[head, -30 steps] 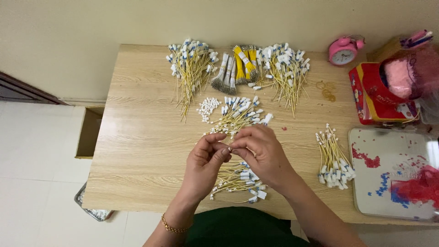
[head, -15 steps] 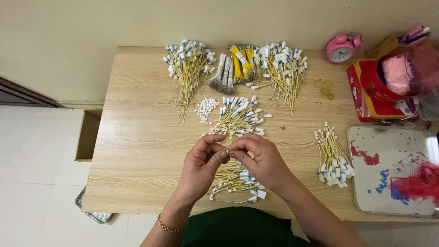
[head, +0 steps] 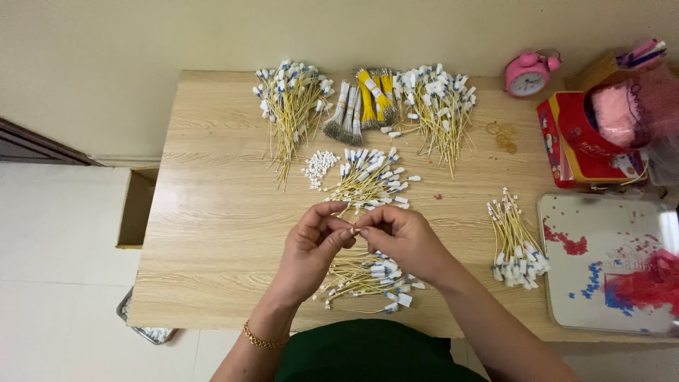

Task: Bundling small electronic wire connectors by hand at a workbench.

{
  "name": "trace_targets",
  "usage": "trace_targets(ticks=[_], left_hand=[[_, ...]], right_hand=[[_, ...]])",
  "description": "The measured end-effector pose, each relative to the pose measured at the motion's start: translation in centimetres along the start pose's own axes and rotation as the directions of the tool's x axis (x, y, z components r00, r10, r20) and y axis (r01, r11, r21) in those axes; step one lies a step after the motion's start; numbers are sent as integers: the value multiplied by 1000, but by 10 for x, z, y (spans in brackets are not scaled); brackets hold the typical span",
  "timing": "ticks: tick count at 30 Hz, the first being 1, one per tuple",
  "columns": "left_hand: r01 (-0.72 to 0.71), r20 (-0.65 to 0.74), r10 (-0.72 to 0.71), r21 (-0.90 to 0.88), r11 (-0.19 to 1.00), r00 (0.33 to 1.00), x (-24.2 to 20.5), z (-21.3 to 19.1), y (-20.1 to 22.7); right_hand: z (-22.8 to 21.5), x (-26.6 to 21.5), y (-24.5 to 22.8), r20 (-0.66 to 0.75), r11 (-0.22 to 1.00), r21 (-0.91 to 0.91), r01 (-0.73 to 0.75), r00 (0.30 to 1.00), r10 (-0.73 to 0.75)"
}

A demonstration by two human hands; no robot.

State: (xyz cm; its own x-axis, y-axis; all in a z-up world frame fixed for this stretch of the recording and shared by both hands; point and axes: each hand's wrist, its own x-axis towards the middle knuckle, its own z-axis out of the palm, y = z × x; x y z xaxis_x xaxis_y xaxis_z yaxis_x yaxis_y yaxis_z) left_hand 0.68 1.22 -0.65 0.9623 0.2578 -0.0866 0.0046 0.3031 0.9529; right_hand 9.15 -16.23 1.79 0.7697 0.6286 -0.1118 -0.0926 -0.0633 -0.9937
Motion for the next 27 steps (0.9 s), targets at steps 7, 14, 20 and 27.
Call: trace_targets(ticks=[7, 14, 20, 27], left_hand=[[-7, 51, -3, 179, 984, 999, -1, -1, 0], [63, 75, -98, 380, 923, 992, 4, -16, -56], [142, 78, -311, 767, 626, 947, 10, -53, -118], [68, 41, -363, 957, 282, 931, 31, -86, -128]], right_hand=[[0, 4, 22, -50, 996, -77, -34, 998, 30], [-6, 13, 76, 49, 878, -477, -34, 997, 65], [-39, 17, 124, -110, 768, -461, -444, 888, 447], [-153, 43, 234, -517, 579, -732, -361, 846, -127]])
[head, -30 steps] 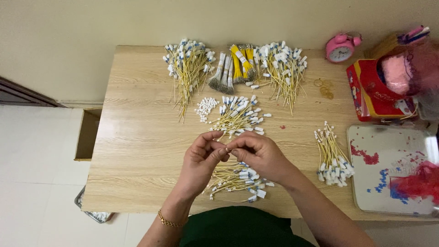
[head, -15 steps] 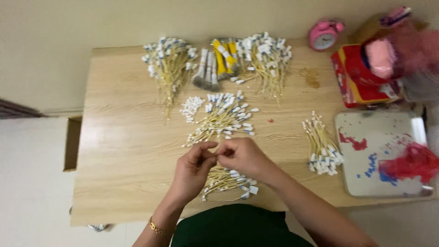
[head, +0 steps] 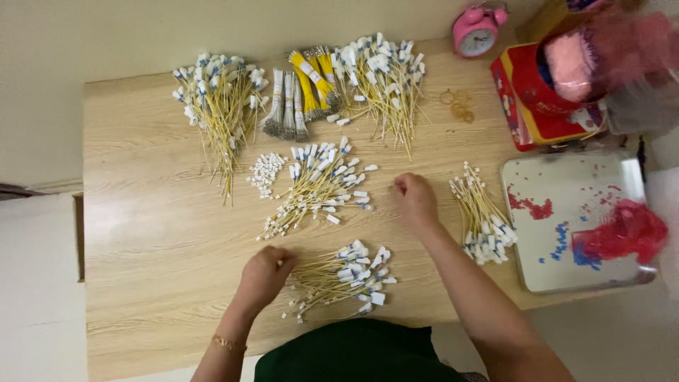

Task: Bundling small electronic wire connectors by hand at a workbench.

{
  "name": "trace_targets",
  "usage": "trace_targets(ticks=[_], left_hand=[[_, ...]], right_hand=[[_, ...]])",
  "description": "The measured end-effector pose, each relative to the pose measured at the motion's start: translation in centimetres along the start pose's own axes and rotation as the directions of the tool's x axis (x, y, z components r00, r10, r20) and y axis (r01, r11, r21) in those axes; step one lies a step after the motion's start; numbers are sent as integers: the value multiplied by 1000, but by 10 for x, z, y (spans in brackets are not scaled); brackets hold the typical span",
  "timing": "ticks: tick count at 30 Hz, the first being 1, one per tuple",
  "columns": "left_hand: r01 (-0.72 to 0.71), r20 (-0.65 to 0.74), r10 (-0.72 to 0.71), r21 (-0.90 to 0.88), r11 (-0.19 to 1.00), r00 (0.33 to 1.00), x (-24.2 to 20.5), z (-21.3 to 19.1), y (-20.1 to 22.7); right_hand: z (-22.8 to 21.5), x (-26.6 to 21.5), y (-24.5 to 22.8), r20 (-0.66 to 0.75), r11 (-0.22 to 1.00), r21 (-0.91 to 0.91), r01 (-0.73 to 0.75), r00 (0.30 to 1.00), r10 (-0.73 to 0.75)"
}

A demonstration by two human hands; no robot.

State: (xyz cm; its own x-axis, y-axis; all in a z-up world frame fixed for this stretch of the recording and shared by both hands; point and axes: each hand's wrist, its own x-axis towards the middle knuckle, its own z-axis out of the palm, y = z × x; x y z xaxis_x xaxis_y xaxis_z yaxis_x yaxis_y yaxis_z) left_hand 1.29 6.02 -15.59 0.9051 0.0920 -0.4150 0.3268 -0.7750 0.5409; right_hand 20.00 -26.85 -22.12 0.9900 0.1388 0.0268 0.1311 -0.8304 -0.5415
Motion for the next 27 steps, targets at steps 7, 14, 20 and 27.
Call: trace_targets(ticks=[7, 14, 20, 27], left_hand=[[-26, -224, 17, -39, 999, 974, 67, -20, 22], [-25, -323, 54, 93, 995, 945, 125, 2, 21], [-132, -310, 169, 139, 982, 936, 129, 15, 38], [-28, -357, -13, -111, 993, 934, 129, 16, 43]], right_hand=[[5, 17, 0, 187, 985, -133, -107, 974, 131], [-3, 16, -4, 200, 972, -134, -192, 956, 217], [-56, -9, -50, 245, 753, 532, -387, 922, 301], [-71, -39, -81, 316, 334, 841, -427, 887, 337]])
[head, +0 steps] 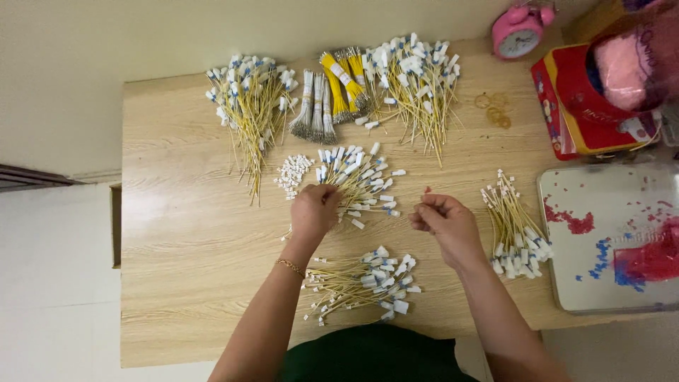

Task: Bundling small electronic wire connectors by hand at a workbench.

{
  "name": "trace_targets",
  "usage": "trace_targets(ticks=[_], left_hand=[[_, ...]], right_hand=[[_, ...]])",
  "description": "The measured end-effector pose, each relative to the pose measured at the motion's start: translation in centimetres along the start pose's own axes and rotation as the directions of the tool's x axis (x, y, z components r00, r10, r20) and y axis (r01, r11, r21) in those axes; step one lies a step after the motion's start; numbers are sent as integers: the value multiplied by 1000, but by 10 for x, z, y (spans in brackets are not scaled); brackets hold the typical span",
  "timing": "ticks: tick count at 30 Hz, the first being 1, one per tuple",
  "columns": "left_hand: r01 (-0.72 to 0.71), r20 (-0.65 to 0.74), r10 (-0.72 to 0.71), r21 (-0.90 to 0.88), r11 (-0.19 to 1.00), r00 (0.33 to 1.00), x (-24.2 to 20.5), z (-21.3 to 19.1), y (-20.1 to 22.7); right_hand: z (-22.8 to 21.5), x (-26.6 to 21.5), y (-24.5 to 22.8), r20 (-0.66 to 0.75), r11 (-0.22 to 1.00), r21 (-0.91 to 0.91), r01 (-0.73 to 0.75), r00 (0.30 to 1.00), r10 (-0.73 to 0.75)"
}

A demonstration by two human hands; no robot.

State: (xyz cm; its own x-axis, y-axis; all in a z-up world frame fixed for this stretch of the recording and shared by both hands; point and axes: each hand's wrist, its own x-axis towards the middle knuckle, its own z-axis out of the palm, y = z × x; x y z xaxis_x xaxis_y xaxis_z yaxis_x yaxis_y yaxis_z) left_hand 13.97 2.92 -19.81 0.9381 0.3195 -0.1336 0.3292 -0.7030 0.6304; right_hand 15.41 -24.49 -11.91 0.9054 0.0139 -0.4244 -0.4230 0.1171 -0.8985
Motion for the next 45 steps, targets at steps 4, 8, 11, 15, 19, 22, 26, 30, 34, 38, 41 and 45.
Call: trace_targets(ticks=[4, 8, 11, 15, 19, 22, 26, 30, 34, 38, 41, 45], left_hand=[[67, -50, -87, -306, 950, 995, -12, -50, 34], [110, -68, -218, -699, 707, 974, -30, -90, 62], [62, -89, -262, -853, 518, 961, -44, -104, 66], [58, -2, -300, -979, 193, 954, -77, -123, 71], [90, 73, -285, -995, 47, 956, -103, -130, 70], [71, 50, -323, -996, 55, 945, -116, -139, 77], [8, -31, -256, -989, 151, 966, -128, -146, 87], [-21, -52, -220, -990, 143, 974, -138, -148, 97], [-29, -56, -205, -991, 131, 977, -141, -146, 96], [74, 70, -143, -997, 23, 987, -144, -151, 96], [130, 138, -121, -989, -76, 983, -144, -154, 96], [188, 206, -126, -972, -143, 970, -145, -156, 95]], right_hand=[[5, -6, 0, 95, 997, 83, 8, 995, -15], [35, -27, -26, 218, 993, 119, 23, 975, -48], [57, -41, -41, 285, 992, 121, 41, 956, -74], [81, -61, -57, 381, 992, 103, 79, 918, -112], [97, -78, -69, 443, 985, 102, 142, 880, -173], [111, -97, -88, 494, 964, 51, 262, 832, -252], [123, -113, -104, 554, 609, -166, 776, 584, -594], [133, -119, -114, 588, 266, -274, 924, 380, -714], [126, -110, -96, 598, 428, -272, 862, 500, -626], [125, -116, -107, 637, 375, -230, 898, 430, -640], [126, -115, -109, 644, 278, -253, 927, 376, -666], [127, -117, -109, 639, 253, -280, 926, 376, -671]])
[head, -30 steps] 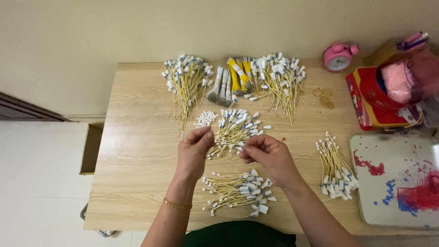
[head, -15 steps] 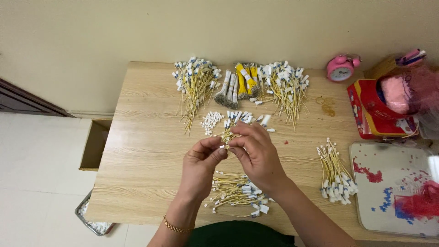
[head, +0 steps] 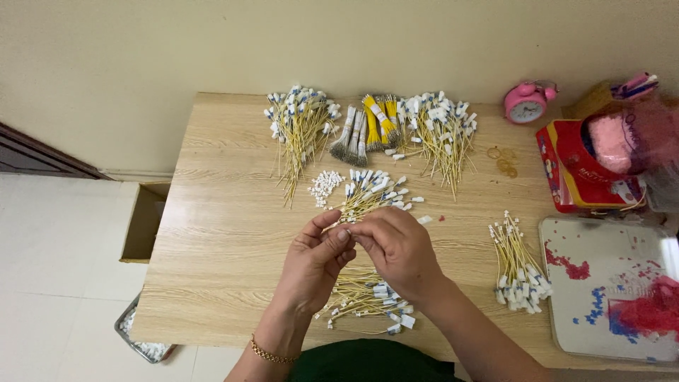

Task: Bundling small electronic wire connectors by hand at a workbench.

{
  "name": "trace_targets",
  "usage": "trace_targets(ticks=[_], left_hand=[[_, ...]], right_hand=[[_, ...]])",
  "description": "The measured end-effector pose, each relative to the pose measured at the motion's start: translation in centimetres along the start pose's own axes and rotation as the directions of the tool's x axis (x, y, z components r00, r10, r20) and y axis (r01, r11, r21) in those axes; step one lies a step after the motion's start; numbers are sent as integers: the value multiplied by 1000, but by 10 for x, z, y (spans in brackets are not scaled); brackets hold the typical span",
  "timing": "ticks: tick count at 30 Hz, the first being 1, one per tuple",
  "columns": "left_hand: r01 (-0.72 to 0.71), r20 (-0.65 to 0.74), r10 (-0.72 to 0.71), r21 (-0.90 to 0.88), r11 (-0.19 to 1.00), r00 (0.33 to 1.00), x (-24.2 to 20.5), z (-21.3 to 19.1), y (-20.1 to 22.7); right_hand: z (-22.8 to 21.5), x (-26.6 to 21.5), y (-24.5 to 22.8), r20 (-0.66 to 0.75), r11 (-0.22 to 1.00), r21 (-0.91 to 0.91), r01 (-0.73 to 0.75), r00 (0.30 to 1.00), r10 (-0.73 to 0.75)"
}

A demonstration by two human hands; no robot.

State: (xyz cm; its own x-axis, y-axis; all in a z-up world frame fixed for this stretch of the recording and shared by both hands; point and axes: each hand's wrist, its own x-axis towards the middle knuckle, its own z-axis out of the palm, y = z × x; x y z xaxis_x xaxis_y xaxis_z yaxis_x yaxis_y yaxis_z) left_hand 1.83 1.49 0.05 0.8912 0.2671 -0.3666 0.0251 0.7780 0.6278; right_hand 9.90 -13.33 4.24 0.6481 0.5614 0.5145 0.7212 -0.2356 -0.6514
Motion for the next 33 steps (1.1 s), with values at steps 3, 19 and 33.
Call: trace_targets(ticks=[3, 19, 33], left_hand=[[4, 0, -4, 8, 1000, 1000, 1, 0, -2], [5, -18, -5, 40, 999, 1000, 7, -5, -11], [22, 18, -23, 67, 998, 1000, 13, -11, -20]], right_hand=[[-2, 0, -4, 30, 991, 109, -72, 997, 69], [7, -6, 1, -35, 944, 286, -164, 983, 181], [13, -26, 29, 236, 607, 573, -551, 820, 522]])
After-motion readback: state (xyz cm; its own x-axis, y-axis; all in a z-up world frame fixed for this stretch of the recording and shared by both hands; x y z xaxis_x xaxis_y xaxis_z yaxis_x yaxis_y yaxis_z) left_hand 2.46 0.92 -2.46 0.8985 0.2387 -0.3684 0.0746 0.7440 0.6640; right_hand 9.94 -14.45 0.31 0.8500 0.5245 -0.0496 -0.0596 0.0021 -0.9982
